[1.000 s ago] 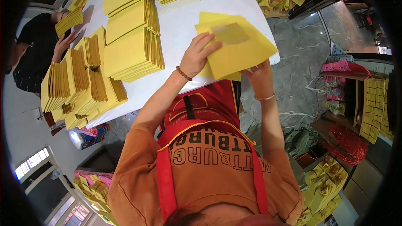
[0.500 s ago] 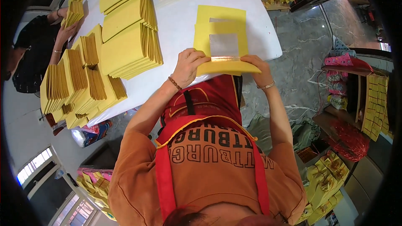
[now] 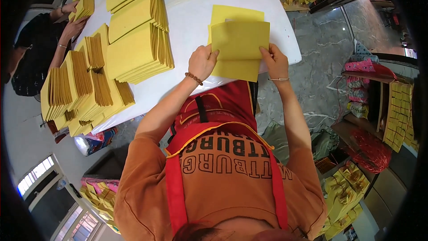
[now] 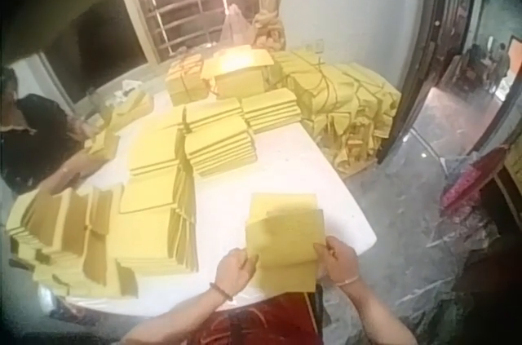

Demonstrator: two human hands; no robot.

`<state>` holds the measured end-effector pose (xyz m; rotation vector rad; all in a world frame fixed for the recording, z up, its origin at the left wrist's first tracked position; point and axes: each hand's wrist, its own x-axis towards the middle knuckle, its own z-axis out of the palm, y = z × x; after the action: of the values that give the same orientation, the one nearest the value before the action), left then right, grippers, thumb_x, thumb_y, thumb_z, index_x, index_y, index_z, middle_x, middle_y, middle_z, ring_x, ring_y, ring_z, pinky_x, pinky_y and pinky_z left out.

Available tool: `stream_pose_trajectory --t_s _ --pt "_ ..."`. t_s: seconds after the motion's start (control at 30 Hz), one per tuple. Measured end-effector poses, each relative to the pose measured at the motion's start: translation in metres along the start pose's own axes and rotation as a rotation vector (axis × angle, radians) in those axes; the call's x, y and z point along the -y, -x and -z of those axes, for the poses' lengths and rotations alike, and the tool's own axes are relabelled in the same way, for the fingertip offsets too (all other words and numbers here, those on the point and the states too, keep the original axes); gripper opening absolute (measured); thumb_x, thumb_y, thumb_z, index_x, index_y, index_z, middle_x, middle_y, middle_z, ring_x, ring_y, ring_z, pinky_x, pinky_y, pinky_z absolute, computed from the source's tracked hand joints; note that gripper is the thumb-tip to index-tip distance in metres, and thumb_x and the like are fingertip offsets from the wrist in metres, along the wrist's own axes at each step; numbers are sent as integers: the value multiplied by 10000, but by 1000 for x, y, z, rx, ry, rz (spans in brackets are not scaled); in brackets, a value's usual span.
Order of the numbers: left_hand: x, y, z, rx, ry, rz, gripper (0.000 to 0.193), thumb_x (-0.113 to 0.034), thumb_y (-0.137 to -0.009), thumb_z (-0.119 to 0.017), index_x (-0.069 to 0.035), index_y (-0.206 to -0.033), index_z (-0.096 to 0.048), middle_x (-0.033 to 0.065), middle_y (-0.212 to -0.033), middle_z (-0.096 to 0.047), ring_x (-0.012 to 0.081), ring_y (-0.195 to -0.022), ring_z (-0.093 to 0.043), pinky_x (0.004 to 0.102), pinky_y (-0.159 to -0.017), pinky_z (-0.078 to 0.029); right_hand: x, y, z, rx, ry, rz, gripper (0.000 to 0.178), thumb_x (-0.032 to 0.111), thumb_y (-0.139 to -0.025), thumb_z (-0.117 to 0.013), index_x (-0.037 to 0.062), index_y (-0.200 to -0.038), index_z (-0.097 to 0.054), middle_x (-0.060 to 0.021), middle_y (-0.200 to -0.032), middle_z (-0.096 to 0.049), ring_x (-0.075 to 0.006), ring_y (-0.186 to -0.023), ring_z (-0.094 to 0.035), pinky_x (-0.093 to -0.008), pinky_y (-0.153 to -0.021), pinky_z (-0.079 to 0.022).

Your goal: Folding sheets of yellow paper with silver foil inserts into stacks.

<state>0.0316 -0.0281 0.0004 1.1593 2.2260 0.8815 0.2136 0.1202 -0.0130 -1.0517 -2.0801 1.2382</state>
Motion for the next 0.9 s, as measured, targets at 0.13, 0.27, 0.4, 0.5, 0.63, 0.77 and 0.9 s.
stream_pose_trajectory --t_s 0.13,0.27,0.4,0.5,0.63,0.77,0.9 --pt "1 -1 -3 -38 56 31 191 -172 -797 -520 -45 -936 -547 162 -658 -546 339 -706 -525 445 -618 -407 5 2 -4 -64 -80 -58 277 155 -797 -603 60 -1051 -547 -79 -638 -569 -141 -551 -507 -276 -532 -407" --pt "-13 3 1 -71 119 142 377 -129 -777 -537 -83 -1149 -499 163 -661 -548 337 -700 -529 434 -612 -414 1 2 -5 -48 -120 -108 321 127 -787 -611 82 -1094 -529 -56 -611 -552 -119 -535 -489 -267 -516 -397" --pt "-9 4 -3 -92 -71 -6 407 -94 -771 -530 -98 -1177 -502 142 -676 -558 316 -692 -530 420 -598 -416 -7 -3 -6 12 59 -69 280 150 -787 -607 77 -1055 -568 -74 -593 -524 -139 -525 -485 -282 -513 -398" --pt "0 2 -7 -122 -201 -255 391 -81 -776 -519 -105 -1166 -514 122 -683 -564 297 -686 -527 413 -586 -417 -6 -3 -9 -20 76 -61 267 164 -785 -604 80 -1038 -586 -89 -593 -520 -172 -531 -506 -303 -520 -408" --pt "-4 2 -6 -125 -250 -221 367 -83 -787 -506 -113 -1153 -528 109 -693 -568 287 -686 -524 411 -581 -420 -3 -4 -10 -55 96 -37 274 180 -786 -603 90 -1044 -586 -94 -600 -533 -202 -538 -523 -324 -526 -417" --pt "-6 -1 -3 -74 -230 -166 359 -107 -796 -498 -116 -1154 -526 112 -703 -576 288 -700 -534 413 -598 -433 -5 -7 -12 -58 122 -73 272 169 -794 -604 83 -1052 -594 -54 -619 -532 -145 -557 -490 -284 -531 -406" --pt "-5 -7 1 -30 -223 -145 364 -140 -810 -482 -124 -1172 -512 127 -717 -592 296 -702 -556 416 -600 -442 -9 -11 -13 -32 111 -114 277 145 -797 -612 65 -1062 -599 -7 -629 -528 -69 -567 -454 -230 -531 -394"
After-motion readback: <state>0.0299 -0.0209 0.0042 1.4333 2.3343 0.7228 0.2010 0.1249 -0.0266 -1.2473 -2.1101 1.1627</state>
